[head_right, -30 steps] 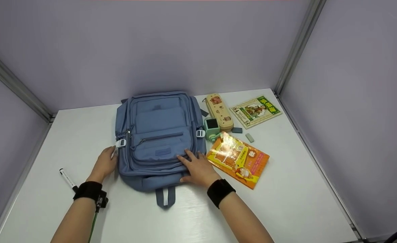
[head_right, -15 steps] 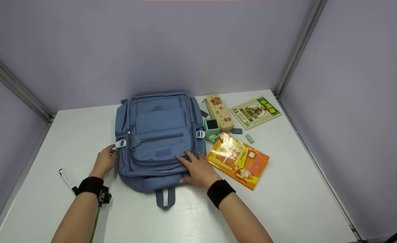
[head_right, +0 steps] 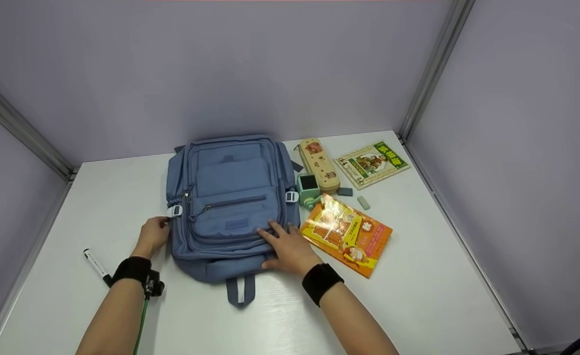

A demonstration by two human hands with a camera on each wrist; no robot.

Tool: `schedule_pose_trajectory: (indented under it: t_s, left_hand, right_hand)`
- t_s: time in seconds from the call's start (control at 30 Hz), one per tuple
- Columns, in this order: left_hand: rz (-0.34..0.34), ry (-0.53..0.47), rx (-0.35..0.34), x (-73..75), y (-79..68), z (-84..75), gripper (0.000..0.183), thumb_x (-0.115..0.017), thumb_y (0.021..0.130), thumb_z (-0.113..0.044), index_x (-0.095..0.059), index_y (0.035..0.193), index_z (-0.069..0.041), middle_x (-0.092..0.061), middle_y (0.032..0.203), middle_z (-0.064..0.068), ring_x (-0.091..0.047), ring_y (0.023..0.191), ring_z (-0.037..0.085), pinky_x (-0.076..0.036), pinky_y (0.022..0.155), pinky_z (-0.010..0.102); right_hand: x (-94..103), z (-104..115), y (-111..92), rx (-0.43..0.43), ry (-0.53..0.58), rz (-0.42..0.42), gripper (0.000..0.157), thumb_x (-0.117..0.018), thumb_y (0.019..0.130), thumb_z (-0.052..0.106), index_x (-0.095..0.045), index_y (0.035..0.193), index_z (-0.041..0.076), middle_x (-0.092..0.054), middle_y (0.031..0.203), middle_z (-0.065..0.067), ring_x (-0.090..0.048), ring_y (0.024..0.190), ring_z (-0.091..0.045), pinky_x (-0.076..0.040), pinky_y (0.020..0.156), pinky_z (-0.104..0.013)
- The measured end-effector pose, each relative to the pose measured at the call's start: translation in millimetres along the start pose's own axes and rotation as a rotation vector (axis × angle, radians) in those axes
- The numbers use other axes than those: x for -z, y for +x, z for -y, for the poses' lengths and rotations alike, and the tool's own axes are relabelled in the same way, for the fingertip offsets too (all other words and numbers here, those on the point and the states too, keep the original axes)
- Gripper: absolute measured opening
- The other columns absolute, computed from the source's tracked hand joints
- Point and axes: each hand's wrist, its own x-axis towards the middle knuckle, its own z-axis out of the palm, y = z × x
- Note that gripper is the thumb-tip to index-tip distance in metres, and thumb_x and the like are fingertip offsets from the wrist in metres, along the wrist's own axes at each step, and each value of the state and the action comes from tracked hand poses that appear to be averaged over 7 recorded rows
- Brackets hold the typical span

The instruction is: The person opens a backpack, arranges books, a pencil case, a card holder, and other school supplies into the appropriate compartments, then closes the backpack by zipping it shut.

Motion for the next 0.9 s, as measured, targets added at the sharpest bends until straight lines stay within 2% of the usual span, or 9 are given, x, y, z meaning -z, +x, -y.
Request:
schedule_pose_trajectory:
  t_s: [0.17,0.33,0.5,0.63,0.83,0.9]
  left_hand:
    - [-0.017,0.0,0.021,0.9,-1.9,-0.1,0.032,-0.045,0.093,-0.002,-0.062,0.113,0.015,-0.062,0.114,0.032,-0.058,0.108,0.045,-0.044,0.093,0.051]
    - [-0.017,0.073,0.069,2.8,-5.0,0.3,0.029,-0.047,0.099,-0.01,-0.064,0.112,0.01,-0.063,0.113,0.027,-0.061,0.104,0.042,-0.047,0.087,0.052]
    - [-0.02,0.145,0.079,4.6,-9.0,-2.6,0.028,-0.049,0.1,-0.013,-0.067,0.11,0.006,-0.067,0.108,0.025,-0.064,0.098,0.041,-0.049,0.082,0.053]
    - [-0.01,0.171,0.063,6.2,-14.2,-4.8,0.026,-0.052,0.099,-0.011,-0.069,0.109,0.005,-0.068,0.106,0.024,-0.065,0.095,0.041,-0.05,0.081,0.052]
    - [0.002,0.24,-0.045,11.7,-25.6,-1.7,0.021,-0.059,0.095,-0.008,-0.073,0.107,0.002,-0.07,0.103,0.021,-0.066,0.093,0.04,-0.051,0.08,0.052]
    - [0.027,0.242,-0.066,13.8,-29.9,0.0,0.02,-0.06,0.094,-0.008,-0.073,0.106,0.002,-0.071,0.102,0.021,-0.067,0.092,0.04,-0.051,0.079,0.052]
  right_hand:
    - [1.7,2,0,-0.008,-0.002,0.003,0.087,-0.065,0.084,0.063,-0.028,0.156,0.03,-0.021,0.161,-0.011,-0.032,0.135,-0.052,-0.039,0.1,-0.06]
    - [3.9,4,0,-0.035,-0.006,0.037,0.085,-0.063,0.086,0.064,-0.026,0.156,0.033,-0.019,0.162,-0.008,-0.03,0.137,-0.05,-0.037,0.102,-0.059]
    - [3.7,5,1,-0.066,-0.017,0.06,0.083,-0.061,0.087,0.065,-0.024,0.156,0.037,-0.017,0.162,-0.006,-0.029,0.137,-0.05,-0.036,0.103,-0.059]
    - [2.2,5,2,-0.081,-0.013,0.068,0.083,-0.061,0.086,0.065,-0.023,0.156,0.038,-0.016,0.163,-0.005,-0.028,0.138,-0.049,-0.035,0.103,-0.058]
    - [0.0,5,3,-0.077,-0.023,0.066,0.084,-0.061,0.086,0.065,-0.024,0.156,0.036,-0.017,0.162,-0.006,-0.03,0.136,-0.051,-0.034,0.104,-0.058]
    - [-0.3,5,4,-0.076,-0.029,0.066,0.084,-0.061,0.086,0.065,-0.024,0.156,0.036,-0.017,0.162,-0.006,-0.031,0.135,-0.051,-0.035,0.104,-0.058]
